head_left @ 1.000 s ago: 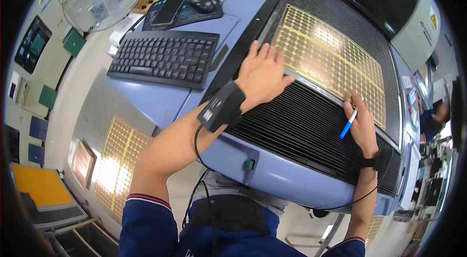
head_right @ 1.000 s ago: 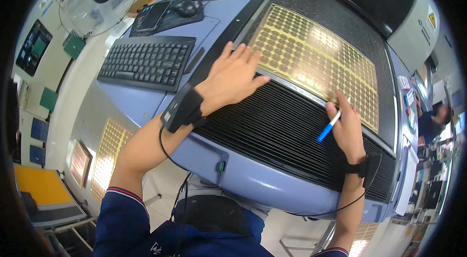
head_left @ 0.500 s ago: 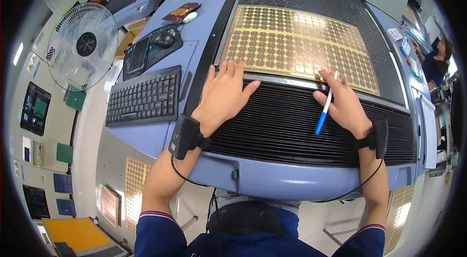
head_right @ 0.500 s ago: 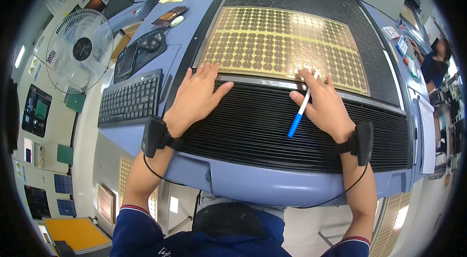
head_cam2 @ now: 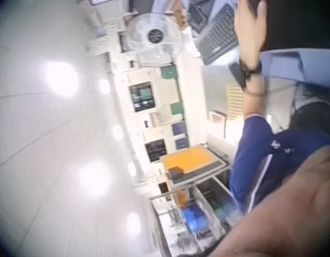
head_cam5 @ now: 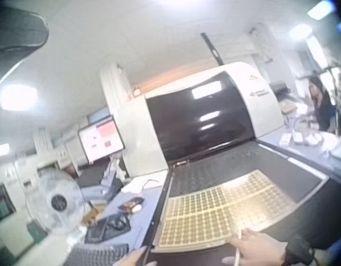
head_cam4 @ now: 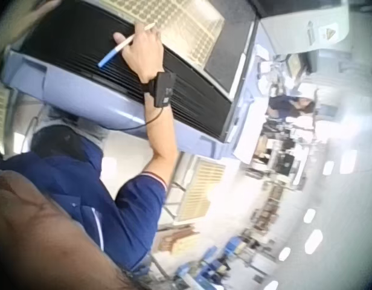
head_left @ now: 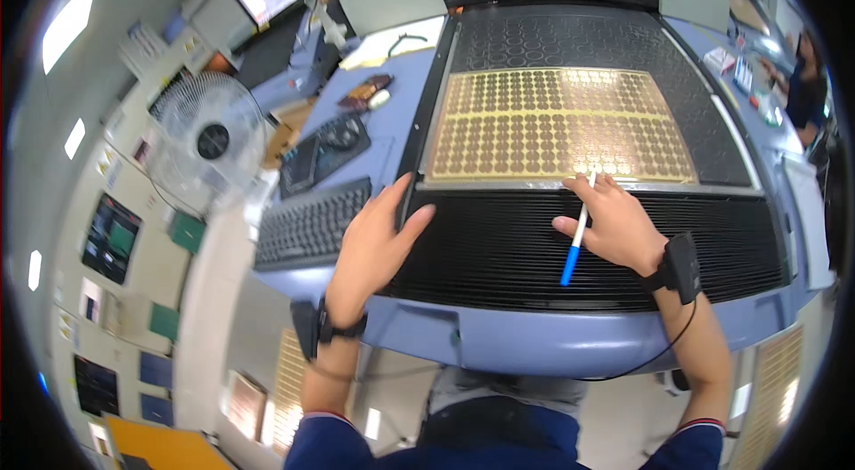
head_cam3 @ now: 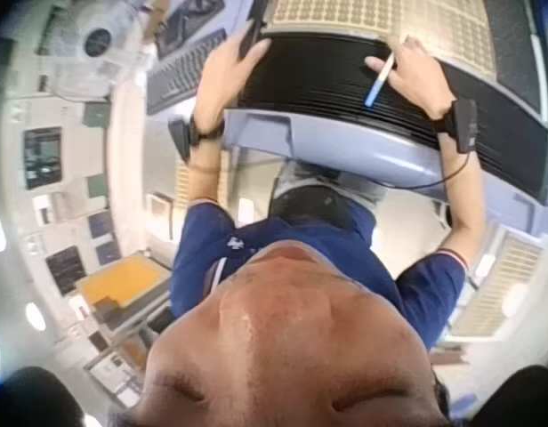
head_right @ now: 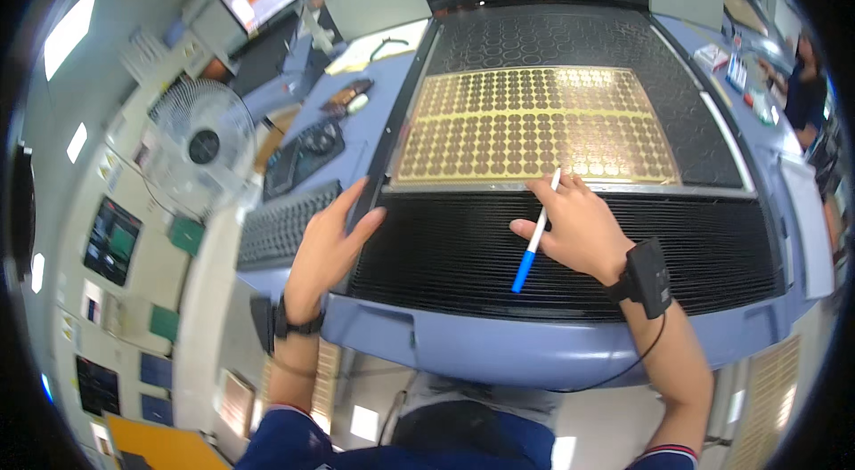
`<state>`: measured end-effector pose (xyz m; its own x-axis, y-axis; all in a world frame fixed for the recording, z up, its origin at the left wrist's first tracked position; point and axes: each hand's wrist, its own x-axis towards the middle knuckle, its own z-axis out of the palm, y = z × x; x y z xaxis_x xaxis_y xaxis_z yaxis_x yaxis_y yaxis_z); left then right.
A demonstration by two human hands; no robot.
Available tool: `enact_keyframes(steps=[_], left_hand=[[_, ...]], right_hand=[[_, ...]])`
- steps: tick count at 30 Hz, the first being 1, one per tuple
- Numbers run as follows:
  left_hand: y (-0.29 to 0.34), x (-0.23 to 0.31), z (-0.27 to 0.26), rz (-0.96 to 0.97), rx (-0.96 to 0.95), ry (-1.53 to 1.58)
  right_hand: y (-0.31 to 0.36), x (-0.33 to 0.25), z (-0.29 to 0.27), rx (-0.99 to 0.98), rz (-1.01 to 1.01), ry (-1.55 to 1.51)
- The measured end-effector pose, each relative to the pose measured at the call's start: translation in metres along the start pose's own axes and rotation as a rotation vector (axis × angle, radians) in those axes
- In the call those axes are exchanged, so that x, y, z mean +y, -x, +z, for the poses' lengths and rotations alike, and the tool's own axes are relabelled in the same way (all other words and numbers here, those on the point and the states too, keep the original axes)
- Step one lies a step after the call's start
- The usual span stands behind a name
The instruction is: Inspecting and marking defects on a large sheet of printed circuit boards using a marking pen.
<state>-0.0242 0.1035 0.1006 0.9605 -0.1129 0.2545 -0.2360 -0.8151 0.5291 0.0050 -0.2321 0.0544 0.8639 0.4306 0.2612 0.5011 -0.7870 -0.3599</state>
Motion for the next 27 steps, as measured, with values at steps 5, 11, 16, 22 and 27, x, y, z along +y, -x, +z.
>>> enact_keyframes(steps=[5, 11, 16, 22, 27], left_hand=[[0.062, -0.079, -0.060, -0.219, 0.397, -0.328], [0.083, -0.145, -0.065, -0.378, 0.448, -0.373], [0.042, -0.072, -0.025, -0.073, 0.424, 0.212], [-0.018, 0.039, 0.050, 0.318, -0.028, 0.369], [-0.051, 0.051, 0.101, 0.599, -0.013, 0.248]], right_hand=[[0.009, 0.006, -0.005, 0.056, 0.009, -0.048], [0.008, 0.012, 0.008, -0.019, -0.012, 0.053], [0.011, 0.007, 0.006, 0.180, -0.053, -0.101], [0.013, -0.012, -0.004, 0.326, -0.121, -0.290], [0.008, -0.013, 0.010, 0.315, -0.145, -0.345]])
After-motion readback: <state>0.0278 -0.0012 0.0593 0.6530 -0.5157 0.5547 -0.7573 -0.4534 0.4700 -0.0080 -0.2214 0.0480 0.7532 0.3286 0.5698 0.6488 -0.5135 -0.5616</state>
